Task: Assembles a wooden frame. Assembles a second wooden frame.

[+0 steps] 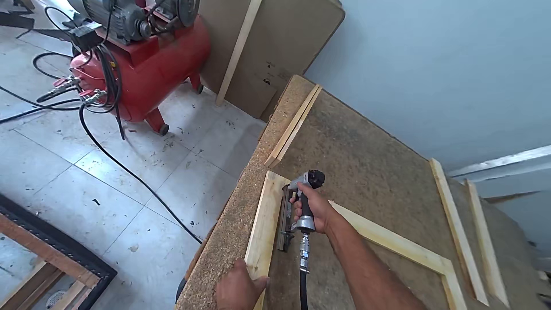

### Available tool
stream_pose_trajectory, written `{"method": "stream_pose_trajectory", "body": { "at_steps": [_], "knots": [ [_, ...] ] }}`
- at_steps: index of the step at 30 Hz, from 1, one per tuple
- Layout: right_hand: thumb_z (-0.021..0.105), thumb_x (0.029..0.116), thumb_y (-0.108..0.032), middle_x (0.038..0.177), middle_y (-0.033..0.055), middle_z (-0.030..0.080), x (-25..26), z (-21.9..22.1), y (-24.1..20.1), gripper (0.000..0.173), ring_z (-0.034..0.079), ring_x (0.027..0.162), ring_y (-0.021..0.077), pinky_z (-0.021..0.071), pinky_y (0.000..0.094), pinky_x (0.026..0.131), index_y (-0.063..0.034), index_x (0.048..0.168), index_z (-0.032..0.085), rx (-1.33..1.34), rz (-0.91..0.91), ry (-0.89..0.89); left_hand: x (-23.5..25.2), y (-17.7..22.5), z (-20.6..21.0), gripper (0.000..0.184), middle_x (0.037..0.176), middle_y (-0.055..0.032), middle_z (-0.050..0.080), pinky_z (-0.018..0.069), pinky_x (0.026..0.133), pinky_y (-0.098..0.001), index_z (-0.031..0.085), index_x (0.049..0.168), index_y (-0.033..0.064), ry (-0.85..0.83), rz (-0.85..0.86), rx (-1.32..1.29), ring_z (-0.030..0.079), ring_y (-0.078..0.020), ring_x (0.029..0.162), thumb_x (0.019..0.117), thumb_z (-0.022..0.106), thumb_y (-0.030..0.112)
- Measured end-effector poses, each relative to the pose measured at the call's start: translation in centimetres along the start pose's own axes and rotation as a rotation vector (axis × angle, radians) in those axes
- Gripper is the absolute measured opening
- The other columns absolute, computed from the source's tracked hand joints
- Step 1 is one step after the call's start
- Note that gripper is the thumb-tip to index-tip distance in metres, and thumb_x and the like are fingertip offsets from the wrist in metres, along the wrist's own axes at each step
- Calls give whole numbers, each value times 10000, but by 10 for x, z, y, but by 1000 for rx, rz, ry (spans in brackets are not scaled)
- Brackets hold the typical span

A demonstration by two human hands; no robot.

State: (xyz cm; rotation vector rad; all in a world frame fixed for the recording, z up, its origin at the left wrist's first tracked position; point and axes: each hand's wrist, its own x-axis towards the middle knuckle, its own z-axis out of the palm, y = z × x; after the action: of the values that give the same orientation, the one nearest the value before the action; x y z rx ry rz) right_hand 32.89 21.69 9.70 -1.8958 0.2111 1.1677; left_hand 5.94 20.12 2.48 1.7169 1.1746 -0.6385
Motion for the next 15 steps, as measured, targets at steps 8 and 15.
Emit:
{"method": "stream_pose_trajectory", "body": {
  "at_steps": [8, 15],
  "knots": [
    [477, 1029, -609, 600, 41, 487, -3, 5, 8, 560, 529, 467, 176, 562, 374, 509, -63, 951, 570, 12, -20, 8, 0, 0, 1, 927, 1052, -123, 757, 582, 867, -553, 576, 1319, 110, 20, 5, 4, 737, -332, 1013, 743, 640, 833],
    [474, 1037, -597, 614, 42, 503, -9, 8, 11, 548, 537, 471, 170, 565, 363, 505, -65, 939, 565, 10, -22, 36, 0, -1, 0, 926, 1045, -127, 756, 587, 860, -544, 568, 1316, 104, 7, 2, 1, 740, -327, 1002, 748, 638, 832]
  ]
}}
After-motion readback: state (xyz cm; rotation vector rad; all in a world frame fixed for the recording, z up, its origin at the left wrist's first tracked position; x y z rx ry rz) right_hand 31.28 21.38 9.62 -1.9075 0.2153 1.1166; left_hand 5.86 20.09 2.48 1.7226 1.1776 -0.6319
